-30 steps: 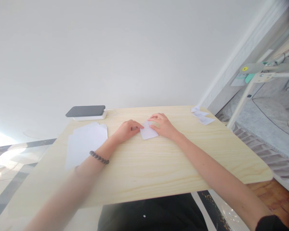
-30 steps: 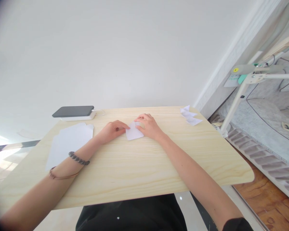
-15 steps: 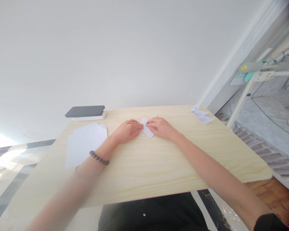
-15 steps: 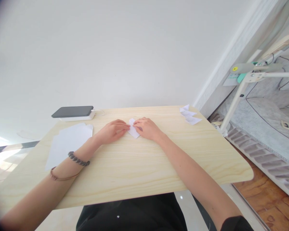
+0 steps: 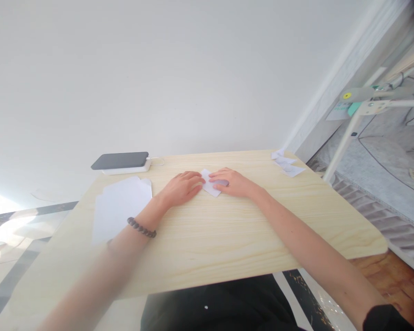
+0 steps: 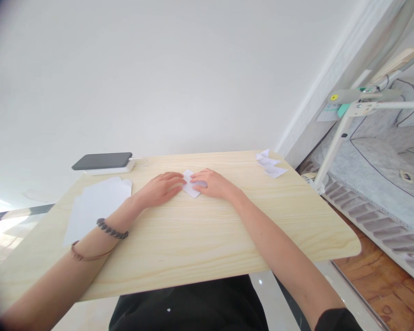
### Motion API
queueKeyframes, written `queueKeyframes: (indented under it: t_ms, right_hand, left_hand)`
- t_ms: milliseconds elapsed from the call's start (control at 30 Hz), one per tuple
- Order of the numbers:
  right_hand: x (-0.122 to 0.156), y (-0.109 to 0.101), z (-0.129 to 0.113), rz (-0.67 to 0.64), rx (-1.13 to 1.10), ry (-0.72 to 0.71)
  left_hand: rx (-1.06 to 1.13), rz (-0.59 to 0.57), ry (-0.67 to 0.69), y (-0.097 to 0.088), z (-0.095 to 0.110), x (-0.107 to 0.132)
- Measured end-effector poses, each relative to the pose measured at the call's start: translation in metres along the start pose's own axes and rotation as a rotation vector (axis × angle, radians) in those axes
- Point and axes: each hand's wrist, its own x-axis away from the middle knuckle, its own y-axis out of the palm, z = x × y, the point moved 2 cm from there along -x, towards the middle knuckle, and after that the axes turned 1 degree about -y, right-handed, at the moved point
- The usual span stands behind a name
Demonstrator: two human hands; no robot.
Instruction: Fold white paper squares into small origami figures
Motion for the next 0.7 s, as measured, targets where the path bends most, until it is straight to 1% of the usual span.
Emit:
queueKeyframes:
  t_ms: [100, 167, 300, 367, 467, 567, 700]
  right_hand:
    - [0.0028, -0.0017, 0.0020, -0.072, -0.030, 0.023]
    - [0.0039, -0.0025, 0.0023, -0.082, -0.048, 0.032]
    - [0.0034, -0.0026, 0.0030, -0.021, -0.078, 0.040]
    - [0.0027, -0.0021, 0.0034, 0.013, -0.087, 0.032]
    - [0.0023, -0.0017, 0.0037, 0.051, -0.098, 0.028]
    - [0.0023, -0.0017, 0.0036, 0.057, -0.097, 0.023]
    - [0.0016, -0.0016, 0.0024, 0.065, -0.076, -0.006]
  left_hand:
    - [-0.006, 0.015, -0.023, 0.0003, -0.0003, 0.0005]
    - [0.011, 0.006, -0.035, 0.0017, -0.0018, 0.0008]
    - [0.048, -0.014, -0.036, 0.0050, -0.0041, 0.0004]
    - [0.039, -0.007, -0.030, 0.0057, -0.0045, 0.0001]
    - [0.000, 0.015, -0.057, 0.0059, -0.0059, 0.0007]
    - [-0.046, 0.035, -0.080, 0.0061, -0.0077, 0.0017]
    - [-0.057, 0.032, -0.084, 0.0068, -0.0097, 0.0020]
